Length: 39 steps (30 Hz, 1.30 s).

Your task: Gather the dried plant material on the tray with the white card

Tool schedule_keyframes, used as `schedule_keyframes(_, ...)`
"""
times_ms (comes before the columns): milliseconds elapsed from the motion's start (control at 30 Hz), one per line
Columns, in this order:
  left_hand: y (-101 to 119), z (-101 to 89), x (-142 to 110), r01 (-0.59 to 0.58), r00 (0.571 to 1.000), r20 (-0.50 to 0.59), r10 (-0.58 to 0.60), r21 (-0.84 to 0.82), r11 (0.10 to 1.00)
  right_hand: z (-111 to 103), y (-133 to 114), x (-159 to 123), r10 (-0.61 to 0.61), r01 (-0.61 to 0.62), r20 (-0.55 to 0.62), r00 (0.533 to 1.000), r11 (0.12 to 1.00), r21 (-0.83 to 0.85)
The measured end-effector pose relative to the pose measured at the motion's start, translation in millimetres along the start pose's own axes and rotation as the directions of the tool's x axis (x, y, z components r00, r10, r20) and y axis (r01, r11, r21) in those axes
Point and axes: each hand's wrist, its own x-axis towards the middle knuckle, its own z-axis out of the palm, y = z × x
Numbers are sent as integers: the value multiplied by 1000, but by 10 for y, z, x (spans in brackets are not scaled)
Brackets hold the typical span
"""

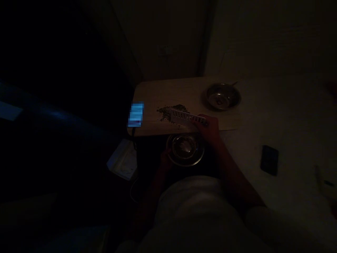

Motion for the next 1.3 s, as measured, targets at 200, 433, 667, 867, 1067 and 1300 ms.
schedule_keyframes(200,9,-2,-9,-9,1000,18,9,-5,1000,-29,20,-12,-2,2,5,1000,1000,-20)
schedule_keyframes(433,3,2,-27,-33,999,28,33,-9,999,-43,29,-15,7,-6,28,1000,1000,-13)
schedule_keyframes(667,22,14,-12,-8,1000,1,8,-7,1000,-92,36,-6,26,-26,-9,1000,1000,-11)
schedule_keyframes(867,45,39,-50,-5,1000,-11,5,-6,1000,-155,46,-7,26,-25,10,1000,999,-42)
schedule_keyframes(1067,41,21,-44,-26,1000,2,26,-17,1000,-192,58,-21,27,-26,33,999,999,-34)
schedule_keyframes(1300,18,-45,19,-34,999,-13,33,-35,999,-225,112,-43,57,-56,57,997,998,-13)
